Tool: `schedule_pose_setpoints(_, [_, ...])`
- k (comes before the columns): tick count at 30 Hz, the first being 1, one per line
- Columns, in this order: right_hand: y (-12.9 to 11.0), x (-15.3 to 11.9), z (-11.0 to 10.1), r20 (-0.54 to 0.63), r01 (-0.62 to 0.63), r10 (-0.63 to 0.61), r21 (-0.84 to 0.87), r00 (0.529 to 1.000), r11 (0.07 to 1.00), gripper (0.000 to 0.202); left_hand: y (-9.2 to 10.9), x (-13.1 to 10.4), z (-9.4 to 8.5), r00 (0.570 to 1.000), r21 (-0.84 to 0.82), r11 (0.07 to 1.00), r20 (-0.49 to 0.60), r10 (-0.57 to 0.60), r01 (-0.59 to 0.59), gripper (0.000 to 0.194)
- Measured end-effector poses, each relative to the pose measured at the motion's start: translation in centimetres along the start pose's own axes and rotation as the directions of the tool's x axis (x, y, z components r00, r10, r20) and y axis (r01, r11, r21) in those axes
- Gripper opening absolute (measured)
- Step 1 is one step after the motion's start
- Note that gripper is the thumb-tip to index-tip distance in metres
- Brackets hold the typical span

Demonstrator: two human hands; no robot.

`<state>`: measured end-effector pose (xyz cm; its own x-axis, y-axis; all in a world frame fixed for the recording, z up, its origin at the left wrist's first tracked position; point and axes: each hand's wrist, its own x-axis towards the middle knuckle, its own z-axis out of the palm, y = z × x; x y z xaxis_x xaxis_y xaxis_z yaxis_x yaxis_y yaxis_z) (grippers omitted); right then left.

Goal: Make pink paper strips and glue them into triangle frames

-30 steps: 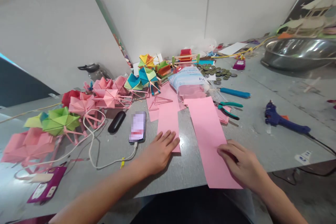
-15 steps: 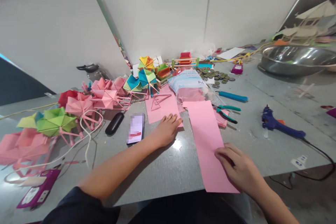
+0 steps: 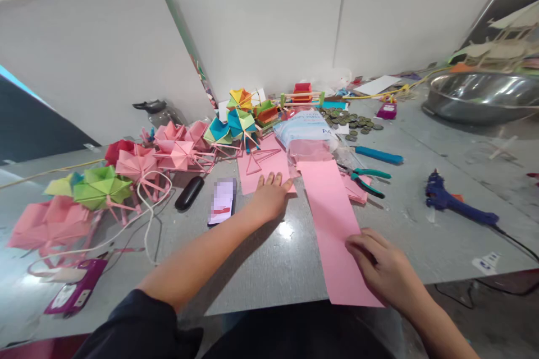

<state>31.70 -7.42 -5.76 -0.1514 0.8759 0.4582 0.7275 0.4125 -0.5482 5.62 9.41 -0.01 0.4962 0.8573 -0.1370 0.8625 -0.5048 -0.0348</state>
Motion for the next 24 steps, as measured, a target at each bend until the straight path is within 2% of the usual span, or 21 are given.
schedule_pose_setpoints(4, [0.3,-0.1,0.3,-0.014,0.007,-0.006,0.013,1.0,1.0,0.019,0.7,2.0,-0.3,0.995,-0.011,0.995,-0.022,-0.101,0.101,0.065])
schedule_pose_setpoints(7, [0.2,0.0,0.0,-0.025,-0.004,0.006,0.068,1.0,0.998,0.02,1.2,2.0,-1.0,0.988,-0.028,0.991,-0.07,-0.136,0.134,0.067])
schedule_pose_setpoints(11, [-0.1,0.7,-1.1,0.052,-0.047,0.037,0.207,0.998,0.977,0.024,1.2,-1.5,-1.1,0.989,-0.067,0.995,-0.124,-0.081,0.073,0.084])
schedule_pose_setpoints(13, [-0.3,1.4,-1.8,0.117,-0.089,0.058,0.282,0.991,0.955,0.023,0.9,-4.1,-0.3,0.963,-0.216,0.976,-0.267,-0.025,-0.035,0.089])
schedule_pose_setpoints(15, [-0.5,2.4,-2.4,0.189,-0.136,0.072,0.351,0.979,0.927,0.021,0.4,-6.6,0.9,0.898,-0.367,0.919,-0.439,-0.037,-0.142,0.094])
schedule_pose_setpoints(17, [-0.7,3.7,-3.0,0.271,-0.182,0.074,0.401,0.96,0.898,0.022,-0.3,-8.6,1.9,0.844,-0.514,0.813,-0.534,-0.054,-0.274,0.095])
schedule_pose_setpoints(18, [-0.8,4.5,-3.2,0.314,-0.204,0.072,0.414,0.947,0.887,0.022,-0.6,-9.4,2.3,0.819,-0.535,0.781,-0.571,-0.055,-0.321,0.094])
schedule_pose_setpoints(19, [-0.9,5.4,-3.3,0.362,-0.226,0.068,0.416,0.93,0.881,0.022,-1.0,-10.1,2.5,0.781,-0.504,0.789,-0.622,-0.05,-0.351,0.092])
schedule_pose_setpoints(20, [-1.0,6.4,-3.4,0.414,-0.244,0.059,0.411,0.909,0.879,0.022,-1.5,-10.7,2.6,0.728,-0.417,0.836,-0.685,-0.031,-0.357,0.088])
schedule_pose_setpoints(22, [-1.2,8.5,-3.3,0.533,-0.267,0.022,0.388,0.846,0.882,0.021,-2.4,-11.6,2.3,0.593,-0.104,0.942,-0.798,0.112,-0.318,0.071])
schedule_pose_setpoints(23, [-1.3,9.6,-3.1,0.588,-0.273,-0.002,0.378,0.809,0.885,0.021,-2.8,-11.9,2.1,0.545,0.054,0.952,-0.81,0.218,-0.301,0.06])
schedule_pose_setpoints(24, [-1.4,10.6,-2.8,0.638,-0.276,-0.026,0.369,0.77,0.888,0.021,-3.1,-12.1,1.8,0.523,0.173,0.931,-0.787,0.327,-0.322,0.049])
